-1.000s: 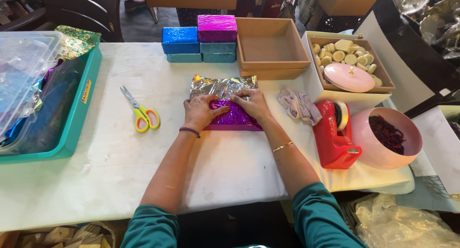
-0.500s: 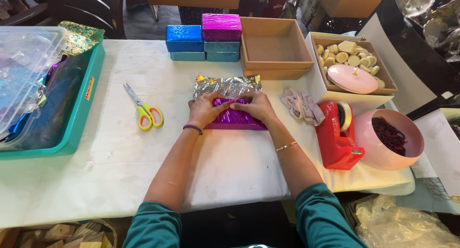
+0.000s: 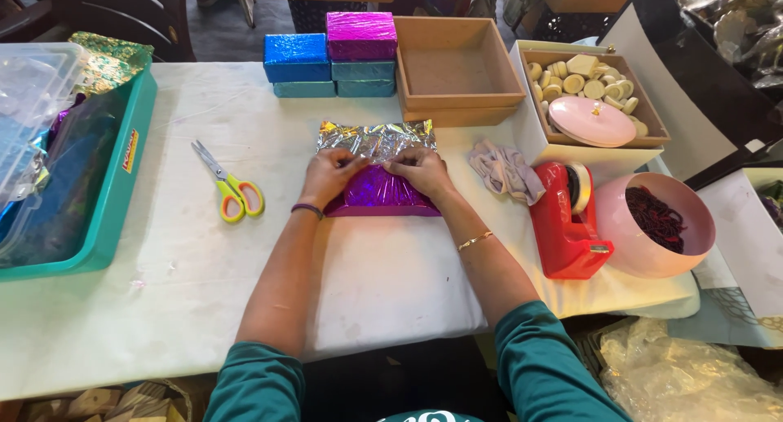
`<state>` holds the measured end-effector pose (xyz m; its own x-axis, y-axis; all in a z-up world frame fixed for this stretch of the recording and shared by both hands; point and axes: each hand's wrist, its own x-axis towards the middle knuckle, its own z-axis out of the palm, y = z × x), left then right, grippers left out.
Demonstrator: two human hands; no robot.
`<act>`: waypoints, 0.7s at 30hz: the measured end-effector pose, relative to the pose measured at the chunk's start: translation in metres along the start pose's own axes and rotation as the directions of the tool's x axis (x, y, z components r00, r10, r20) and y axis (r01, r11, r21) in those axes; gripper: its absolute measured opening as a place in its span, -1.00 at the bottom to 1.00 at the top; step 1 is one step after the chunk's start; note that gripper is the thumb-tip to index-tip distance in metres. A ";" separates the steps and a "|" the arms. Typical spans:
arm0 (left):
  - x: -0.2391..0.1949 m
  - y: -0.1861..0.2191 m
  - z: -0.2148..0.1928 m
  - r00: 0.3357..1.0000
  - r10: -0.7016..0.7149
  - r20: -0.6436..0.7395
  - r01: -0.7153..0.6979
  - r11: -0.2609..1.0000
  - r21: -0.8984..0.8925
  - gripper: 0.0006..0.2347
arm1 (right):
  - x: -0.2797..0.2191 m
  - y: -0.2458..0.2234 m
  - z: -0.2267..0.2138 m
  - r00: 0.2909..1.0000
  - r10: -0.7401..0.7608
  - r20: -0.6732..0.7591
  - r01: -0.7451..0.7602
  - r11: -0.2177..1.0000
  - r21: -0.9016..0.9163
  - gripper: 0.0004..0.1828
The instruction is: The person places a small floral-patterned pouch into a wooden box and closes it. They then wrap the box in a sheet of shiny purple foil, folding the edges and securing the corners with clear tape to create a finished package.
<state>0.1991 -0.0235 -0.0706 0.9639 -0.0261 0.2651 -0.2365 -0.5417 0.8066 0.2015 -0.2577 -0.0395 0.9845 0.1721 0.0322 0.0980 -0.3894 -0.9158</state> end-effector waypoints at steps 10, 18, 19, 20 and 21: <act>-0.006 0.001 -0.045 0.943 -0.220 0.249 0.269 0.945 -0.187 -0.56 | -0.001 -0.004 -0.003 1.000 -0.031 -0.004 0.031 0.998 -0.061 -0.71; -0.007 -0.003 -0.051 0.888 -0.305 0.345 0.411 0.862 -0.296 -0.67 | 0.005 0.008 -0.001 0.996 -0.075 0.049 0.072 0.995 0.073 -0.74; -0.005 -0.011 -0.048 0.887 -0.307 0.345 0.413 0.862 -0.295 -0.67 | 0.005 0.009 -0.001 0.996 -0.074 0.050 0.070 0.995 0.074 -0.74; -0.003 -0.019 -0.045 0.913 -0.264 0.312 0.356 0.889 -0.290 -0.68 | 0.006 0.010 -0.001 0.995 -0.085 0.046 0.081 0.994 0.079 -0.74; -0.002 -0.027 -0.042 0.935 -0.219 0.278 0.297 0.912 -0.282 -0.67 | 0.006 0.011 -0.001 0.995 -0.096 0.042 0.092 0.992 0.085 -0.75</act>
<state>0.1984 0.0269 -0.0706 0.9873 -0.1397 -0.0756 0.0362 -0.2653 0.9635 0.2087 -0.2616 -0.0487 0.9637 0.2462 0.1034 0.1758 -0.2934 -0.9397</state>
